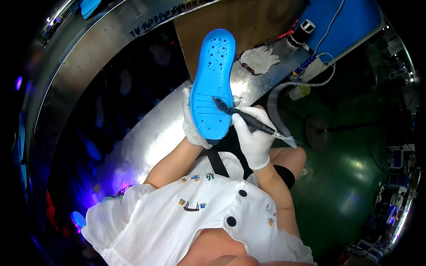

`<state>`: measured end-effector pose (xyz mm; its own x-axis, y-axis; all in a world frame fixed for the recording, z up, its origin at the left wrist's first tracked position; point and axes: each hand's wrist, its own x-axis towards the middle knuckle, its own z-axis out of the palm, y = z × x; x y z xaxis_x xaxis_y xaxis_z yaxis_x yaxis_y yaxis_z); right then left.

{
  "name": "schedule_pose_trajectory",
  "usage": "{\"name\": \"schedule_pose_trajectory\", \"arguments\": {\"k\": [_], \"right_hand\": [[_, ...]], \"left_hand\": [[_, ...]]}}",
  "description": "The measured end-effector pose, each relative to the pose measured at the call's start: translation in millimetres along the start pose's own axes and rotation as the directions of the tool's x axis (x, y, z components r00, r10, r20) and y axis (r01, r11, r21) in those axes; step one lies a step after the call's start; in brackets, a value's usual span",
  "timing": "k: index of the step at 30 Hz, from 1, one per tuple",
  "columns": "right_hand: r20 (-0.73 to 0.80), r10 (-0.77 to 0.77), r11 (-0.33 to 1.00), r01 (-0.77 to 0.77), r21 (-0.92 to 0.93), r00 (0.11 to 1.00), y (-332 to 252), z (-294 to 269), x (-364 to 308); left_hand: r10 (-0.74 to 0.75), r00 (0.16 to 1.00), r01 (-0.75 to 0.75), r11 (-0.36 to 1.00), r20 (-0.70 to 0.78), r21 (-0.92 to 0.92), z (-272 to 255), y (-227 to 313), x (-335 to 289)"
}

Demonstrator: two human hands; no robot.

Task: The person sits on the floor and uses a handheld tool to trim the edges of blue slipper soles. They pick up each slipper from a nearby surface, scrape the edges with the tool, and place the slipper back down, repeating this process for multiple units.

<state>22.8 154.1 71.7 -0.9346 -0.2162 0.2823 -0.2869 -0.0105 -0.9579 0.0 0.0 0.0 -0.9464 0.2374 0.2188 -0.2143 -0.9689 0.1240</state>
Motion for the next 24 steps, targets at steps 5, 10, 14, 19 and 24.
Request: {"name": "schedule_pose_trajectory", "arguments": {"k": [5, 10, 14, 19, 24], "right_hand": [[0.179, -0.415, 0.856, 0.449, -0.255, 0.892, -21, 14, -9], [0.102, -0.365, 0.886, 0.379, -0.266, 0.925, -7, -2, 6], [0.254, -0.314, 0.919, 0.36, -0.16, 0.915, -25, 4, 0], [0.389, -0.409, 0.772, 0.54, -0.336, 0.825, -30, 2, 3], [0.27, -0.133, 0.98, 0.167, -0.107, 0.954, -29, -10, 26]], "left_hand": [[-0.112, 0.994, 0.112, 0.994, -0.018, -0.015, 18, 20, 17], [-0.145, 0.984, 0.155, 0.983, -0.105, 0.096, 35, 22, 17], [-0.316, 0.946, 0.313, 0.949, 0.074, 0.045, 28, 31, 21], [-0.231, 0.954, 0.268, 0.944, -0.191, 0.194, 35, 38, 24], [-0.21, 0.91, 0.373, 0.792, -0.358, 0.484, 41, 59, 34]]}}
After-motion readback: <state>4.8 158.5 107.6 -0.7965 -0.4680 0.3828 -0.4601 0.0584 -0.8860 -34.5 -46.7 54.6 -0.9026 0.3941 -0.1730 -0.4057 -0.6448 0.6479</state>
